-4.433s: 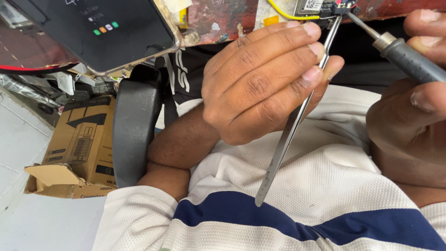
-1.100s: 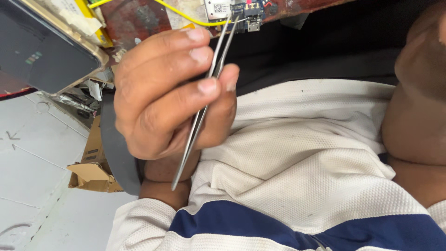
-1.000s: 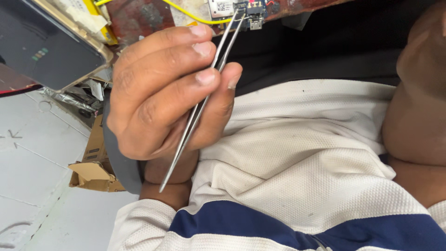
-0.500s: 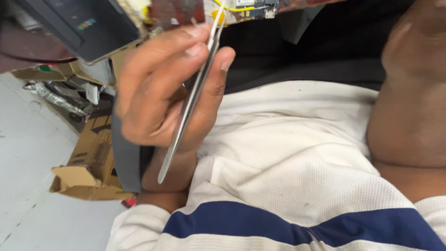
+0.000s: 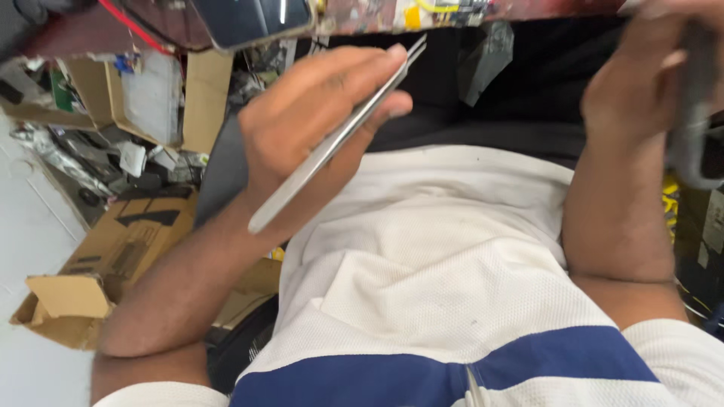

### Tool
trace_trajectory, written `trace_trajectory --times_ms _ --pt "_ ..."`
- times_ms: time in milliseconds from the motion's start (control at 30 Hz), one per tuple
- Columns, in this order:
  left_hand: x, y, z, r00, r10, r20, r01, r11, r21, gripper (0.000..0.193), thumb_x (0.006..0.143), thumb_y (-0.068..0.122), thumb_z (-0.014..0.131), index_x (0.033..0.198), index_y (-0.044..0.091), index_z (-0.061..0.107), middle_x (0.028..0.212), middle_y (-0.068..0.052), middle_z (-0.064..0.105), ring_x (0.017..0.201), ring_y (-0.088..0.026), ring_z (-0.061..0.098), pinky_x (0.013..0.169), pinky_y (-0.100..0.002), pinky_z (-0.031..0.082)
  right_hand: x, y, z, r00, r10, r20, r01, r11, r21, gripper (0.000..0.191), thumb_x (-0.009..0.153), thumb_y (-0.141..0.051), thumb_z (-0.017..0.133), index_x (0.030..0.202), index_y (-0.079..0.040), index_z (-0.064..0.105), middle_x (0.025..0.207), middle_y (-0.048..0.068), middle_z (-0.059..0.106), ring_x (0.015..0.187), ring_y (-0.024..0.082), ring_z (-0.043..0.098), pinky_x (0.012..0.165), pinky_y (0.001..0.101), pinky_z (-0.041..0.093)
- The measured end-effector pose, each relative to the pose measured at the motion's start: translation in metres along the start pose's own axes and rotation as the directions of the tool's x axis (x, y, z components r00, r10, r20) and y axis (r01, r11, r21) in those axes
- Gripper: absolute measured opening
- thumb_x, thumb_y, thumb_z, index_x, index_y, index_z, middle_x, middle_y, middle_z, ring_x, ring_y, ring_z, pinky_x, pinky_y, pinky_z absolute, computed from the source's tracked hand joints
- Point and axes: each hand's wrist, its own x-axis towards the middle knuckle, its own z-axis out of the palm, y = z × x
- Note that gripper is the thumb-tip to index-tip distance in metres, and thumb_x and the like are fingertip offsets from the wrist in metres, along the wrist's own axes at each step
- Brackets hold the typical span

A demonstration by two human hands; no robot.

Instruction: The person sits at a cluttered repair workbench and works on a phone motherboard held at the bench edge. They use tweezers to position and hold components and wires, solder the board with a soldering iron, and use blue-handled wire cutters to trim a wire.

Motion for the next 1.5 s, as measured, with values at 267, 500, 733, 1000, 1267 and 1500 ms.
trace_trajectory --times_ms 267,500,733,1000,1267,1500 --pt "0.031 -0.034 0.011 0.962 0.267 0.063 -0.267 0.964 -0.002 0.026 0.103 0.015 0.083 0.12 0.0 0.07 0.113 -0.01 0.069 0.102 -0.025 0.07 0.087 -0.034 0.058 0.082 -0.073 0.033 0.864 -0.293 0.409 0.349 0.935 -0.068 0.026 0.097 -0.008 0.083 0.099 -0.003 0.058 0.1 0.021 0.076 0.087 0.03 0.073 0.077 0.0353 0.053" --pt "0.046 -0.033 0.017 0.924 0.373 0.087 -0.372 0.928 -0.032 0.026 0.102 0.023 0.078 0.111 -0.001 0.072 0.112 -0.012 0.069 0.108 -0.03 0.069 0.092 -0.04 0.057 0.074 -0.073 0.026 0.87 -0.141 0.473 0.202 0.976 -0.082 0.024 0.099 -0.002 0.077 0.1 -0.002 0.053 0.108 0.02 0.073 0.094 0.027 0.071 0.076 0.0317 0.056" --pt "0.046 -0.034 0.013 0.921 0.353 0.163 -0.347 0.936 -0.068 0.028 0.103 0.02 0.073 0.12 -0.002 0.071 0.117 -0.013 0.068 0.114 -0.031 0.067 0.089 -0.04 0.055 0.054 -0.062 0.015 0.839 -0.09 0.537 0.107 0.994 -0.001 0.029 0.101 0.007 0.079 0.107 0.0 0.051 0.108 0.022 0.07 0.096 0.03 0.073 0.072 0.0323 0.055" --pt "0.044 -0.036 0.011 0.917 0.356 0.178 -0.352 0.934 -0.056 0.025 0.105 0.017 0.073 0.12 -0.002 0.07 0.117 -0.012 0.068 0.113 -0.03 0.068 0.088 -0.039 0.054 0.048 -0.064 0.013 0.836 -0.098 0.54 0.101 0.995 0.025 0.03 0.101 0.008 0.079 0.108 0.0 0.05 0.111 0.023 0.069 0.098 0.031 0.073 0.075 0.0334 0.056" --pt "0.045 -0.035 0.018 0.922 0.366 0.124 -0.367 0.93 -0.015 0.023 0.101 0.02 0.074 0.112 0.0 0.073 0.107 -0.009 0.071 0.107 -0.028 0.069 0.089 -0.041 0.055 0.047 -0.063 0.013 0.842 -0.1 0.529 0.102 0.994 0.026 0.031 0.1 0.008 0.079 0.109 0.0 0.05 0.113 0.024 0.068 0.1 0.032 0.073 0.077 0.0344 0.057" --pt "0.045 -0.037 0.021 0.917 0.382 0.112 -0.384 0.923 -0.005 0.022 0.102 0.022 0.075 0.112 0.002 0.073 0.108 -0.008 0.072 0.109 -0.028 0.07 0.09 -0.04 0.057 0.04 -0.071 0.011 0.855 -0.053 0.517 0.067 0.998 -0.009 0.032 0.1 0.009 0.079 0.11 0.0 0.05 0.115 0.026 0.068 0.101 0.033 0.073 0.079 0.0354 0.058"
